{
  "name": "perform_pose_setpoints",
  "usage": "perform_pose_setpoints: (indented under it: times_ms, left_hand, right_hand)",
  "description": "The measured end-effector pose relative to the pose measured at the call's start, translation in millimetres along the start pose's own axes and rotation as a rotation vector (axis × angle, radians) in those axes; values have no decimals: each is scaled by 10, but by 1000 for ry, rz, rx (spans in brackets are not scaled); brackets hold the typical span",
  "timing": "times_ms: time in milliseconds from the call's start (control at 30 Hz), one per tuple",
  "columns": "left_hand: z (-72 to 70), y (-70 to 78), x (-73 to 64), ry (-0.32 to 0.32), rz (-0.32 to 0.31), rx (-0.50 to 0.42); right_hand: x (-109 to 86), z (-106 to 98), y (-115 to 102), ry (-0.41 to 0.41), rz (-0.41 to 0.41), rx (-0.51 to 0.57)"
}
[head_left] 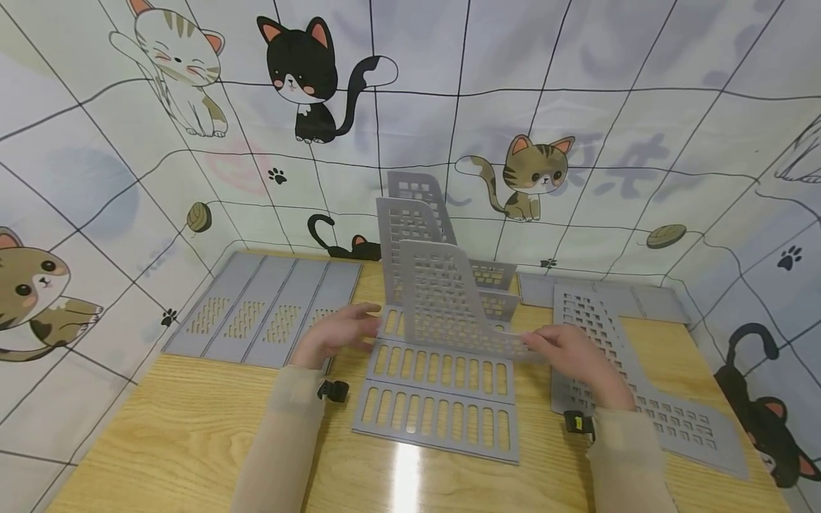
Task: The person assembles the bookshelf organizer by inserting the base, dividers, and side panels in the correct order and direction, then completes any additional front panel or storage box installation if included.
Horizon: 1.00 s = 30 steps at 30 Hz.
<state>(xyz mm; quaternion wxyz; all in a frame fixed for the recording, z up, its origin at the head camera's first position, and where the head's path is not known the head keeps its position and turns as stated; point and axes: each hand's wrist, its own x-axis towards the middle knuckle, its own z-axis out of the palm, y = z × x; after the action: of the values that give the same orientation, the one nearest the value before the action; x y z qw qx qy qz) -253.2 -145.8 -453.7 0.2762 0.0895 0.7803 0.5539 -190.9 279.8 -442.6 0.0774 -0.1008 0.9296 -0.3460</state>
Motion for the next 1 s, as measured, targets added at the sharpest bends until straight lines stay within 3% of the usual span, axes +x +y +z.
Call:
perform_pose_setpoints:
  times_ms: [133, 333, 567, 767, 1000]
  left_hand:
    - [0, -9, 7, 27, -2, 0]
    - [10, -13, 29, 75, -62, 46]
    - [35, -14, 51, 78, -104, 33]
    - [30, -29, 50, 86, -119, 0]
    - [39, -39, 66, 84, -121, -25]
  right_hand:
    - [-11, -39, 40, -15, 26, 9]
    - [-59, -124, 61, -46, 52, -15]
    - [-89, -151, 32, -68, 107, -44]
    - [-68, -102, 8, -35, 85, -101]
    - [-6, 8, -97, -19, 33, -74]
